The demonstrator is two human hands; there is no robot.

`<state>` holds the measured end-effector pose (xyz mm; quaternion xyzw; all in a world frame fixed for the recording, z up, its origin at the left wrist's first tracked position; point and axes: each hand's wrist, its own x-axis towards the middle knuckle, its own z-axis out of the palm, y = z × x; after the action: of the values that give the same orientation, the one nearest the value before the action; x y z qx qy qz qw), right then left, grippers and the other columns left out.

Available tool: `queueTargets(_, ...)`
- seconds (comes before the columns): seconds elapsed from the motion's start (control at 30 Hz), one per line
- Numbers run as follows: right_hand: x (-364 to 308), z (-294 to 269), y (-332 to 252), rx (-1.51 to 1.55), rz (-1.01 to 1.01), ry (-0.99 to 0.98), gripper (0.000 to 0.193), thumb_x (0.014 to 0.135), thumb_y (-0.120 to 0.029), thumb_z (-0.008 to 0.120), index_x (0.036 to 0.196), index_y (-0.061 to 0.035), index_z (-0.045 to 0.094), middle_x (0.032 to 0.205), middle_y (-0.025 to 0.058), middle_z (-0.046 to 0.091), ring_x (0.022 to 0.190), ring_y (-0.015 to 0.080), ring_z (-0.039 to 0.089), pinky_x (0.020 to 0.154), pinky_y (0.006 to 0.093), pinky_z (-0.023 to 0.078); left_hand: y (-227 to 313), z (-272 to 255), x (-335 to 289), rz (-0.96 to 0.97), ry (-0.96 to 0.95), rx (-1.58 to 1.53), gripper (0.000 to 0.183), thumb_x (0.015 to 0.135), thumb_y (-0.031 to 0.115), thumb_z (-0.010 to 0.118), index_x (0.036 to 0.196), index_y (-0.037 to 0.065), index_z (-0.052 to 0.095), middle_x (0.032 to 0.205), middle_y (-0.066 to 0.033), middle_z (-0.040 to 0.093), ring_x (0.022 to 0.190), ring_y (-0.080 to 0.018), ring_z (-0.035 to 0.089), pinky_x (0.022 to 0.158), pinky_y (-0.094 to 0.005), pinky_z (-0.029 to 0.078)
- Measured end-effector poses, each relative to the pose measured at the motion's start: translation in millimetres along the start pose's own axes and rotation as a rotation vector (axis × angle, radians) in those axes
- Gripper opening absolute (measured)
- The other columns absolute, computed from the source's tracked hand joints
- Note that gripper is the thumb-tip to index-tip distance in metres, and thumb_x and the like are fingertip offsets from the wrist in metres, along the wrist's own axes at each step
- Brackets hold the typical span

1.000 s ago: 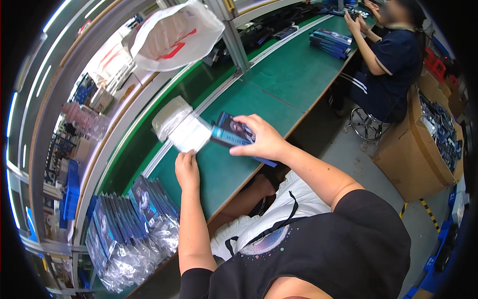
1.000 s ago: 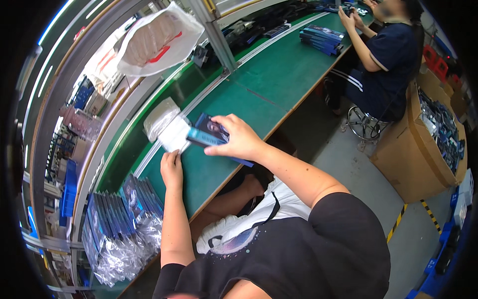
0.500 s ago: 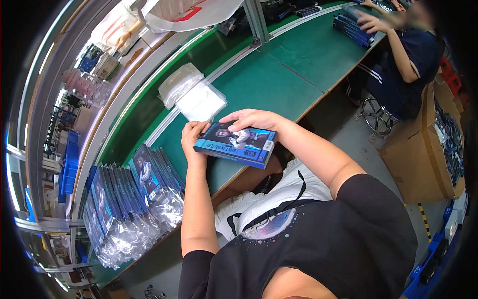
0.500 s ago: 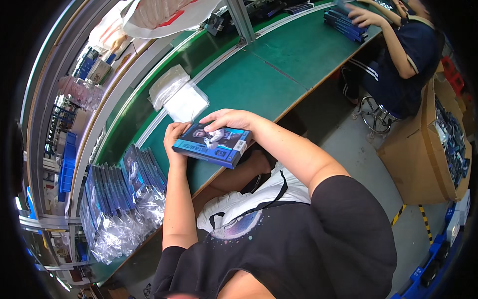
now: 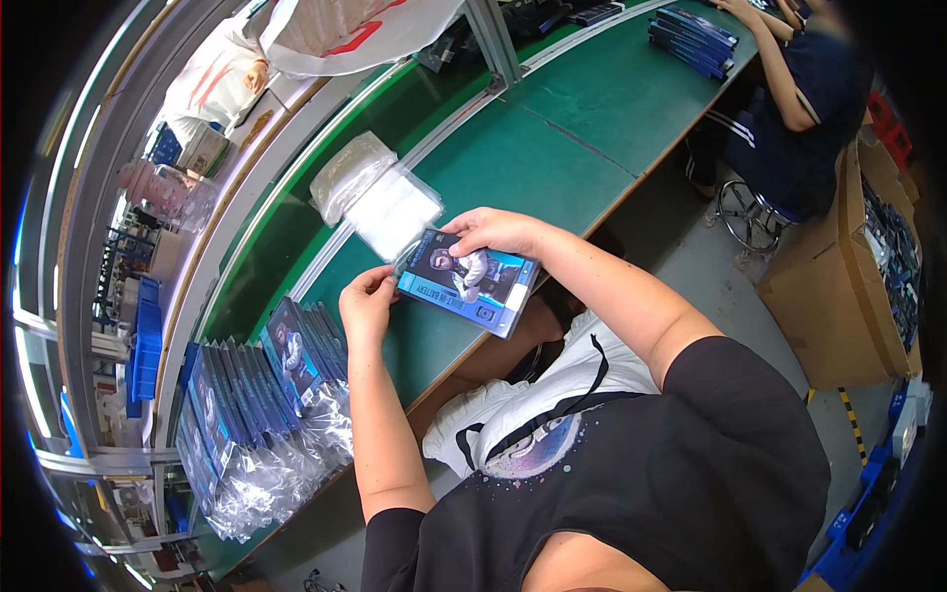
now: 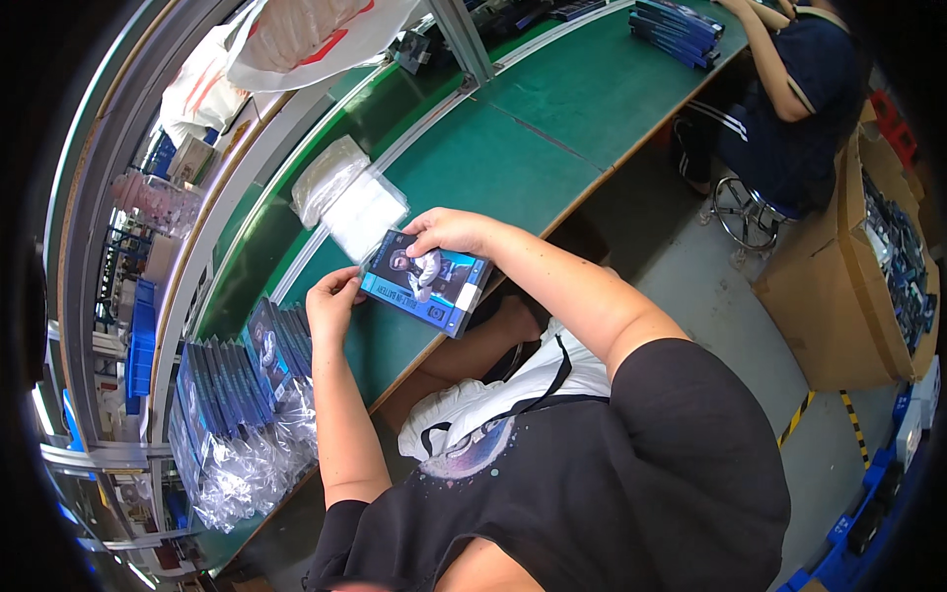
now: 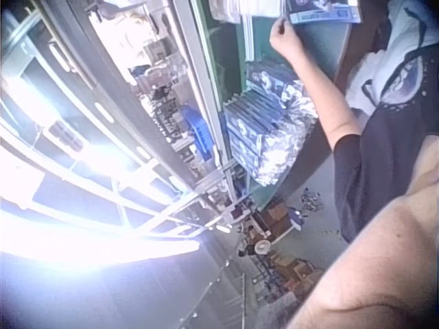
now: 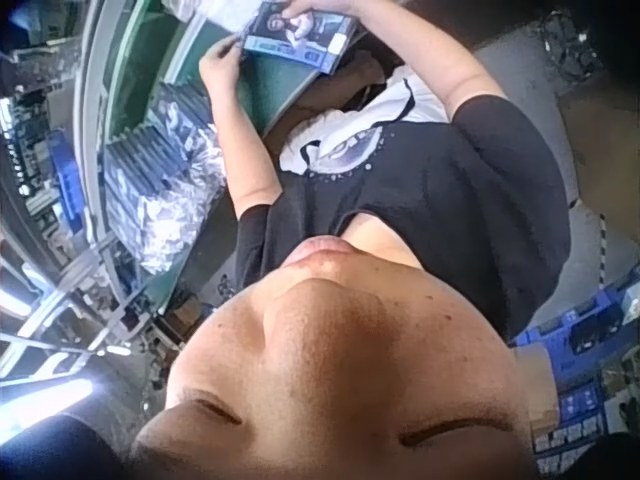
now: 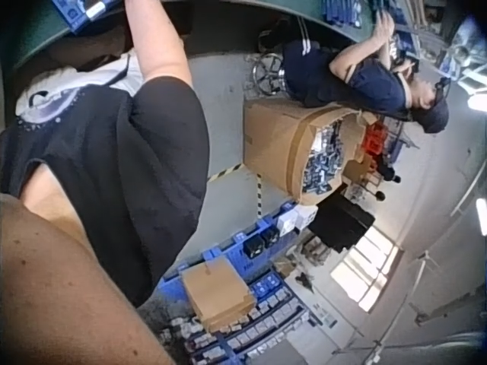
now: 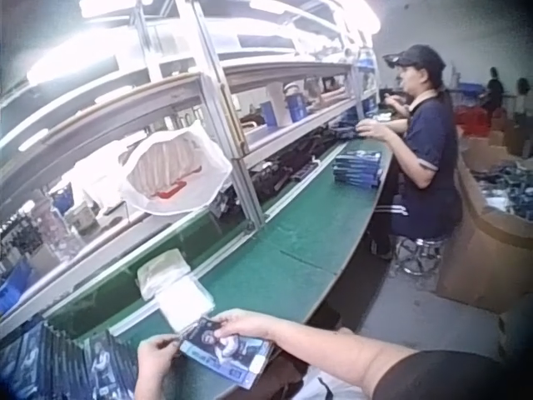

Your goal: The recorder is packaging small boxed items into plastic sleeves at an assembly line.

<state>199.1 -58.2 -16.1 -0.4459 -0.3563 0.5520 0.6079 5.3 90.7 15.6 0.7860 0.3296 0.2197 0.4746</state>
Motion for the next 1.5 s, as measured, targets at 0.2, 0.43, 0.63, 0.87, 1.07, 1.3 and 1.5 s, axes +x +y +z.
queueTargets(0.2, -9, 22, 15, -0.051, -0.170, 0.215, 0.050, 0.083, -0.001, 0.056, 0.128, 0.0114, 0.041, 0.115, 0.0172, 0.058, 0.102, 0.0191, 0.058, 0.090, 0.0294, 0.046, 14, 9, -10, 0.292, 0.080, 0.436, 0.025, 0.078, -0.004, 0.057, 0.099, 0.004, 0.068, 0.071, -0.0075, 0.058, 0.062, -0.0157, 0.056, 0.060, -0.0286, 0.046)
queueTargets(0.43, -32, 39, 19, -0.209, -0.213, 0.398, 0.046, 0.083, -0.002, 0.056, 0.125, 0.0112, 0.043, 0.105, 0.0154, 0.061, 0.095, 0.0184, 0.060, 0.085, 0.0292, 0.048, 28, 26, -38, 0.685, 0.105, 0.531, 0.030, 0.075, -0.005, 0.058, 0.100, 0.009, 0.068, 0.073, -0.0115, 0.055, 0.065, -0.0253, 0.056, 0.062, -0.0333, 0.046)
queueTargets(0.63, -45, 31, 22, -0.044, -0.148, 0.213, 0.039, 0.078, 0.000, 0.062, 0.114, 0.0105, 0.051, 0.099, 0.0158, 0.064, 0.091, 0.0201, 0.063, 0.082, 0.0294, 0.050, 25, 14, -41, 0.625, 0.176, 0.580, 0.032, 0.075, -0.007, 0.058, 0.102, 0.007, 0.068, 0.073, -0.0109, 0.056, 0.067, -0.0257, 0.057, 0.063, -0.0355, 0.046)
queueTargets(0.87, -44, 50, 41, -0.354, -0.430, 0.412, 0.049, 0.080, -0.007, 0.057, 0.125, 0.0077, 0.044, 0.111, 0.0217, 0.058, 0.101, 0.0272, 0.058, 0.088, 0.0342, 0.046, 24, 16, -48, 0.501, 0.106, 0.317, 0.031, 0.074, -0.008, 0.058, 0.100, 0.005, 0.067, 0.068, -0.0100, 0.053, 0.060, -0.0221, 0.053, 0.059, -0.0320, 0.045)
queueTargets(1.07, -48, 51, 22, -0.257, -0.080, 0.429, 0.038, 0.075, -0.006, 0.060, 0.108, 0.0105, 0.056, 0.100, 0.0235, 0.062, 0.093, 0.0294, 0.062, 0.081, 0.0361, 0.048, 23, 18, -63, 0.706, 0.115, 0.570, 0.031, 0.073, -0.007, 0.060, 0.100, 0.006, 0.067, 0.070, -0.0101, 0.055, 0.063, -0.0230, 0.055, 0.061, -0.0319, 0.046)
queueTargets(1.3, -54, 51, 24, -0.101, -0.143, 0.425, 0.021, 0.076, -0.003, 0.068, 0.091, 0.0018, 0.055, 0.085, 0.0092, 0.063, 0.074, 0.0130, 0.060, 0.065, 0.0260, 0.048, 13, 14, -74, 0.693, -0.042, 0.421, 0.031, 0.079, -0.003, 0.061, 0.109, 0.001, 0.063, 0.071, -0.0082, 0.059, 0.062, -0.0169, 0.057, 0.060, -0.0270, 0.046)
queueTargets(1.5, -74, 68, 6, -0.034, -0.225, 0.190, 0.019, 0.081, -0.015, 0.071, 0.084, -0.0004, 0.061, 0.080, 0.0040, 0.064, 0.073, 0.0068, 0.057, 0.065, 0.0225, 0.047, 4, 38, -85, -0.239, -0.049, -0.961, 0.050, 0.086, 0.015, 0.062, 0.129, -0.003, 0.042, 0.107, -0.0087, 0.060, 0.086, -0.0193, 0.062, 0.080, -0.0314, 0.050)
